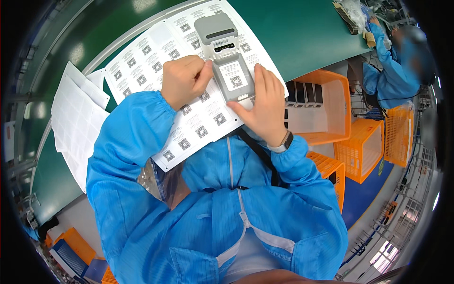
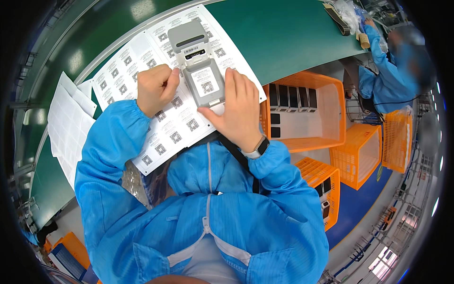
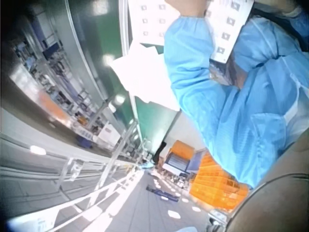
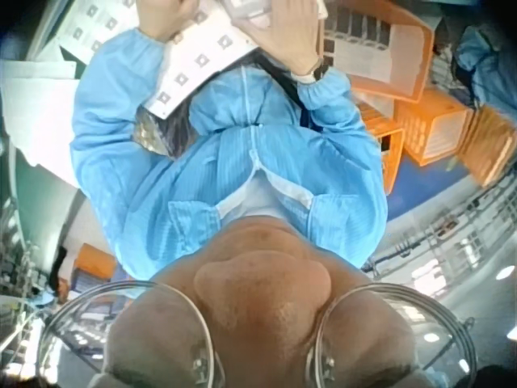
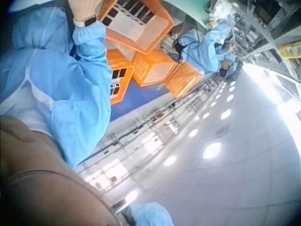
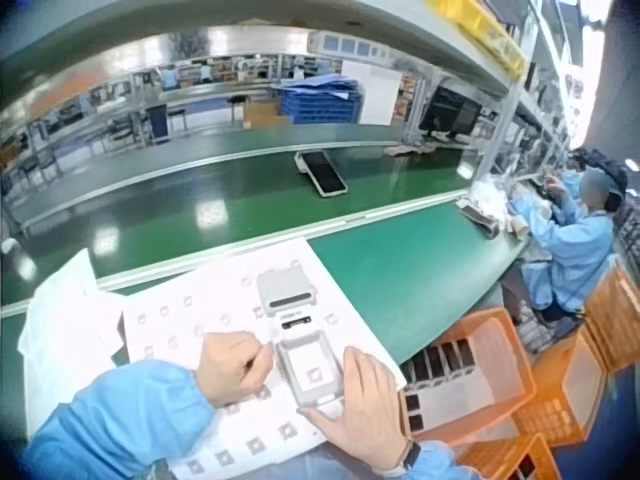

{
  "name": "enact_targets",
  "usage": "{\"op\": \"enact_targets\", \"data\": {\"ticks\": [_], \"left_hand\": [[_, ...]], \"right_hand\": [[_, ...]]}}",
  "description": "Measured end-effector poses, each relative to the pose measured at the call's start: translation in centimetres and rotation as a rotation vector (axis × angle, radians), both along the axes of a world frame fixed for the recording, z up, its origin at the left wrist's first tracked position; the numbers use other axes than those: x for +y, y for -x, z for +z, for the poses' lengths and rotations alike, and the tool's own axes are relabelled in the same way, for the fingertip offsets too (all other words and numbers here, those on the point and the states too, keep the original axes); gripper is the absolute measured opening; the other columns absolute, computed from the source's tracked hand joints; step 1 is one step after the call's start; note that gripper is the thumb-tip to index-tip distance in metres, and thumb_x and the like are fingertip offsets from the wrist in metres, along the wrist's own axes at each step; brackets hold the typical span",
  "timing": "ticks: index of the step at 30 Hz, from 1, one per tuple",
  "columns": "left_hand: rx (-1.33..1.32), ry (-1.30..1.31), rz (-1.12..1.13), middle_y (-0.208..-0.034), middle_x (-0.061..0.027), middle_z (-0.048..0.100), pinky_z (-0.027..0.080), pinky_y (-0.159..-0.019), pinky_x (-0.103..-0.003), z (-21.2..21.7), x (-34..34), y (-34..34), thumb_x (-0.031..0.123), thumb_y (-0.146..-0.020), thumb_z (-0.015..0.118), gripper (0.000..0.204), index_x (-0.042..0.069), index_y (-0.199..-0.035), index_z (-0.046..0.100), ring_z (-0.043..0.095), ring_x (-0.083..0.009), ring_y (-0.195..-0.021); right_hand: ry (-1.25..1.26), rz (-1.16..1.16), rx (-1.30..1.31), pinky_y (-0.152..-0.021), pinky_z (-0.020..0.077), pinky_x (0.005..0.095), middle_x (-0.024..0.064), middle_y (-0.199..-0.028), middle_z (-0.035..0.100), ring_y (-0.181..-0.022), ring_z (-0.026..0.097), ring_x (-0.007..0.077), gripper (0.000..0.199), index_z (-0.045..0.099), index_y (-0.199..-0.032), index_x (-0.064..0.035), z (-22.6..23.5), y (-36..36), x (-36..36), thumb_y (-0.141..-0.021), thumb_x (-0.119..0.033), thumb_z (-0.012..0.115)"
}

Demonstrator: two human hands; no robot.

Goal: The person applies adhesive product labels to the rear of handheld electronic terminals by hand, then places the labeled terminals into sorted orange crates.

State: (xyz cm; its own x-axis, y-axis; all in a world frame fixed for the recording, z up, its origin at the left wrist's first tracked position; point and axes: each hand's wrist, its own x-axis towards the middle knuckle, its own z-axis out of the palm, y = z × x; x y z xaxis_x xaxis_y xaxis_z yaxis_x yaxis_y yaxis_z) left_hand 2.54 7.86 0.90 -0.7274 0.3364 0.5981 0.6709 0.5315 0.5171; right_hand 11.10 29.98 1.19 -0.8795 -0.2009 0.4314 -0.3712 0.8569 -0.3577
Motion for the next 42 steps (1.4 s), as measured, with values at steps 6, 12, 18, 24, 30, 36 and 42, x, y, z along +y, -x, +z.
{"op": "enact_targets", "data": {"ticks": [6, 12, 18, 24, 30, 36, 42], "left_hand": [[-0.168, -0.123, 0.021, -0.059, -0.0131, 0.056, 0.042, -0.049, -0.041, 0.1, 0.1, 0.3, 0.013, -0.099, 0.059, 0.035, 0.001, -0.066, 0.059, 0.053, -0.0316, -0.05], [-0.203, -0.113, 0.022, -0.062, -0.0136, 0.057, 0.043, -0.05, -0.041, 0.3, 0.2, 0.2, 0.014, -0.099, 0.059, 0.035, 0.001, -0.067, 0.059, 0.055, -0.0325, -0.052], [-0.239, -0.084, -0.01, -0.062, -0.0119, 0.056, 0.043, -0.05, -0.04, 0.6, 0.1, 0.4, 0.01, -0.096, 0.062, 0.03, 0.001, -0.068, 0.059, 0.055, -0.031, -0.054], [-0.21, 0.015, -0.166, -0.063, -0.0094, 0.053, 0.043, -0.049, -0.04, 0.7, -0.4, 1.4, 0.003, -0.086, 0.066, 0.02, 0.003, -0.068, 0.058, 0.055, -0.0285, -0.054], [-0.202, 0.06, -0.263, -0.066, -0.0091, 0.053, 0.043, -0.048, -0.039, 0.5, -0.6, 2.3, 0.004, -0.079, 0.07, 0.018, 0.005, -0.067, 0.056, 0.054, -0.0276, -0.056], [-0.132, 0.068, -0.32, -0.065, -0.0091, 0.052, 0.042, -0.049, -0.04, 0.4, -0.3, 2.6, 0.011, -0.076, 0.073, 0.021, 0.005, -0.066, 0.055, 0.053, -0.0278, -0.055], [-0.51, -0.308, -0.456, -0.112, -0.0196, 0.067, 0.05, -0.086, -0.04, 0.1, -0.7, 0.6, 0.065, -0.096, 0.055, 0.071, -0.003, -0.114, 0.065, 0.066, -0.0365, -0.099]], "right_hand": [[0.067, -0.12, -0.019, -0.107, 0.0355, 0.0502, 0.0275, -0.133, 0.054, -0.125, 0.049, 0.0409, 0.106, 0.038, -0.145, 0.014, 0.2, -0.6, -2.7, -0.071, -0.042, 0.088], [0.131, -0.144, -0.083, -0.104, 0.0382, 0.0481, 0.0266, -0.128, 0.056, -0.121, 0.051, 0.0392, 0.104, 0.036, -0.147, 0.0139, 0.2, -0.5, -2.7, -0.07, -0.032, 0.089], [0.221, -0.164, -0.119, -0.101, 0.0455, 0.0462, 0.0257, -0.13, 0.057, -0.119, 0.054, 0.0403, 0.101, 0.036, -0.15, 0.0098, 0.7, 0.6, -1.8, -0.068, -0.022, 0.088], [0.343, -0.181, -0.286, -0.099, 0.0511, 0.041, 0.0241, -0.134, 0.06, -0.117, 0.064, 0.0354, 0.103, 0.035, -0.151, 0.0084, 2.6, 1.2, -0.6, -0.068, -0.021, 0.088], [0.772, -0.205, -0.548, -0.1, 0.0521, 0.0369, 0.025, -0.135, 0.062, -0.117, 0.066, 0.0292, 0.095, 0.038, -0.152, 0.0008, 5.5, 3.0, 1.1, -0.071, -0.018, 0.085], [1.573, -0.115, -0.764, -0.102, 0.0506, 0.0396, 0.0302, -0.134, 0.06, -0.121, 0.063, 0.0304, 0.084, 0.039, -0.149, 0.0012, 4.5, 1.3, 1.5, -0.078, -0.017, 0.08], [2.038, 0.264, -0.677, -0.092, 0.0566, 0.0415, 0.0211, -0.128, 0.063, -0.118, 0.065, 0.0321, 0.085, 0.039, -0.148, -0.0028, 2.2, -5.7, -3.5, -0.083, -0.04, 0.079]]}}
